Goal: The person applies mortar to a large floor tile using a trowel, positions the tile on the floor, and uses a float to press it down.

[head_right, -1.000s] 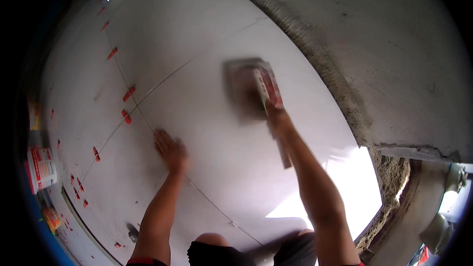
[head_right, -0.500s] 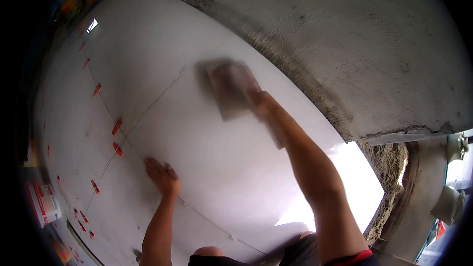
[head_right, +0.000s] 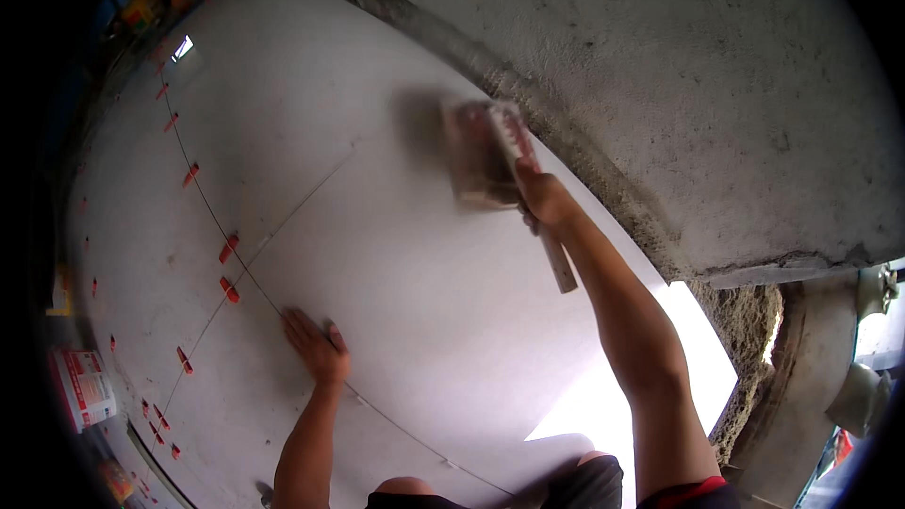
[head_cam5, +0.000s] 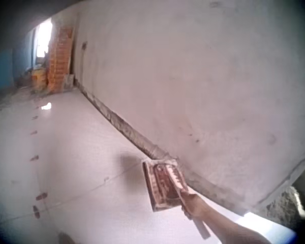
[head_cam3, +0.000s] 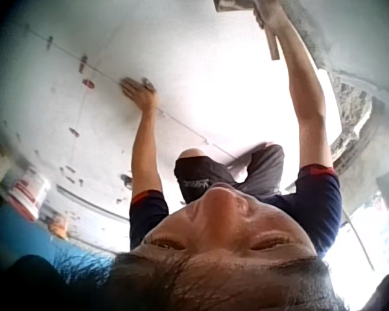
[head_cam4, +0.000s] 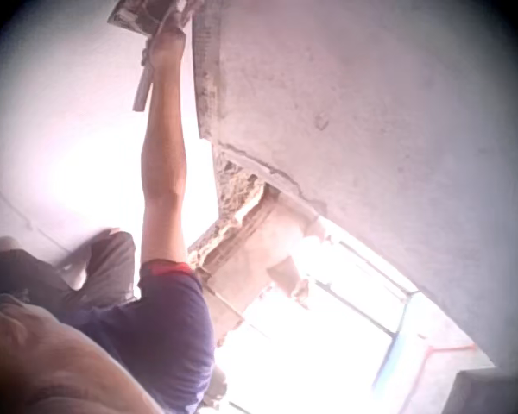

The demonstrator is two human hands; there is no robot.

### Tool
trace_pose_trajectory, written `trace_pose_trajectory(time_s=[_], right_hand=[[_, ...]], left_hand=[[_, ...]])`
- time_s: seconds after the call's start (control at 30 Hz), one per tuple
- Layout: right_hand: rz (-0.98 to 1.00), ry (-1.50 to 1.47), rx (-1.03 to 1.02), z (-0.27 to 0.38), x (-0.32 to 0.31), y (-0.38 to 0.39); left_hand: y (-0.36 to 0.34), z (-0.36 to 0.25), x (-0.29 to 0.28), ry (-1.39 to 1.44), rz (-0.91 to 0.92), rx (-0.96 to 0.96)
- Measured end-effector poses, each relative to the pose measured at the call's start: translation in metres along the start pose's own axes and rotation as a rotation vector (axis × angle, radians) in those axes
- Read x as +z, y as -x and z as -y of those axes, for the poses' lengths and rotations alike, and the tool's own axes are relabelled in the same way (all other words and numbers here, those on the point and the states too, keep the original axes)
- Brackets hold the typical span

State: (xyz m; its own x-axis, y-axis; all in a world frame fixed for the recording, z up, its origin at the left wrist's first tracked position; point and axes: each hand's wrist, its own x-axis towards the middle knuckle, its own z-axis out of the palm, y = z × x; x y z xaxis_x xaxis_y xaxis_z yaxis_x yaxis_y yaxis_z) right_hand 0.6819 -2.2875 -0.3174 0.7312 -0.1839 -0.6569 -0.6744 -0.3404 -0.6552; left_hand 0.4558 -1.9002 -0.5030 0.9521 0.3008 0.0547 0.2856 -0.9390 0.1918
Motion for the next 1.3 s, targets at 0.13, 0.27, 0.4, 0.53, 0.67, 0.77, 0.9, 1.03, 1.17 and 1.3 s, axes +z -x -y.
trace_pose_trajectory(time_s=[0.13,0.27,0.4,0.53,0.67,0.77,0.9,1.03,1.17,1.3], right_hand=[[-0.303,-0.097,-0.339,-0.028,0.012,0.034],[-0.32,0.154,-0.017,-0.094,0.05,-0.037],[-0.013,0.024,0.029,-0.048,0.009,-0.028],[-0.152,0.032,-0.141,-0.036,-0.021,0.092],[-0.435,0.199,-0.213,-0.157,0.019,0.084],[-0.234,0.242,0.004,-0.177,0.015,0.066],[-0.127,-0.088,0.025,-0.145,-0.043,0.132],[-0.43,-0.161,-0.181,-0.179,-0.031,0.203],[-0.603,0.308,0.012,-0.332,-0.012,0.151],[-0.191,-0.18,0.116,-0.259,-0.067,0.177]], left_hand=[[0.001,0.003,-0.001,-0.016,-0.009,-0.004],[-0.001,-0.018,0.01,0.009,-0.014,0.039],[0.004,-0.01,0.011,-0.018,0.046,0.006],[-0.001,0.001,0.002,-0.094,0.049,-0.048],[0.001,-0.014,0.012,-0.083,0.004,-0.002],[0.007,-0.014,0.02,-0.064,0.005,0.022],[0.001,0.013,0.035,-0.137,-0.053,0.051],[-0.004,0.029,0.035,-0.23,-0.13,0.097],[0.01,-0.004,0.059,-0.131,-0.114,0.165],[-0.001,0.045,0.059,-0.295,-0.214,0.282]])
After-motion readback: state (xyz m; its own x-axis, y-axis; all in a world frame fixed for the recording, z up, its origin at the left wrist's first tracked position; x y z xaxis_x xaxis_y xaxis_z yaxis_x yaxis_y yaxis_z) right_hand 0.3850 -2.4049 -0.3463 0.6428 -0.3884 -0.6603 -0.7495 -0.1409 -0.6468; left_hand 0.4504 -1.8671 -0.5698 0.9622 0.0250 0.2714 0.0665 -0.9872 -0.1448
